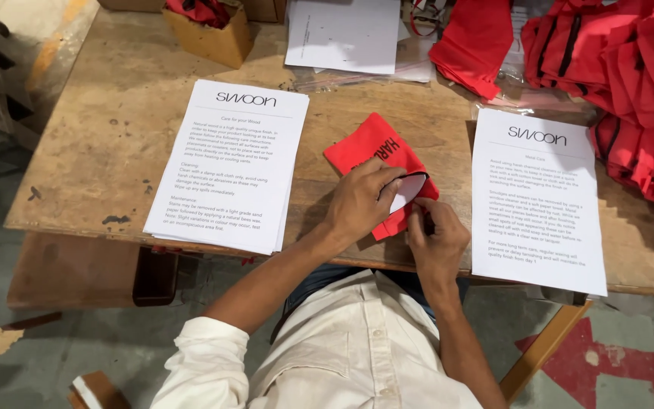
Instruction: The person folds white printed care-instruction sheets in half on a wooden workbench and inserts the folded sheets into red fabric pouches, stacking completed papers and handling the red pouches one at a time.
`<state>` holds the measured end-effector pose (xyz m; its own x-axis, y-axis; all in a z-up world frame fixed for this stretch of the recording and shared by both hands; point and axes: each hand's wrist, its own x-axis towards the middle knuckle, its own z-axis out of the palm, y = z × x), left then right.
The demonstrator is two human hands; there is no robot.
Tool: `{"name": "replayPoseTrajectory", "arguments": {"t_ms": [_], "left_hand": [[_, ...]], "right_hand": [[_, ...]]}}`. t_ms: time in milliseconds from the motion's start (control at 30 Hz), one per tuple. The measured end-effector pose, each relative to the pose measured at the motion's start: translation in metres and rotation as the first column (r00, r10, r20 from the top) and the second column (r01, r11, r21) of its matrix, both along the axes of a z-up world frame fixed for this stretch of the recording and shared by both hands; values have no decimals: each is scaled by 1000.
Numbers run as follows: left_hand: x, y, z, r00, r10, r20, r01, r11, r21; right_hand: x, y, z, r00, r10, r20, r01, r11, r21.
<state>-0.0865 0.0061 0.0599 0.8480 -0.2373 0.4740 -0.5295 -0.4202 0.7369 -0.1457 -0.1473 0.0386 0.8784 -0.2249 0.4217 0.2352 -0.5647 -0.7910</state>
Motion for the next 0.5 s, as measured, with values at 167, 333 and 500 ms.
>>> {"name": "replayPoseTrajectory", "arguments": {"t_ms": [167, 333, 500], "left_hand": [[-1, -4, -10, 998, -10, 66, 5, 998, 67], [0, -4, -18, 999, 8, 35, -11, 996, 84], [11, 4, -30, 986, 70, 151, -106, 964, 244]], "right_hand": [[5, -3, -13, 998, 59, 26, -51, 968, -246], [6, 4, -17, 993, 112, 40, -77, 865, -495], [8, 1, -24, 992, 101, 76, -56, 889, -455]]}}
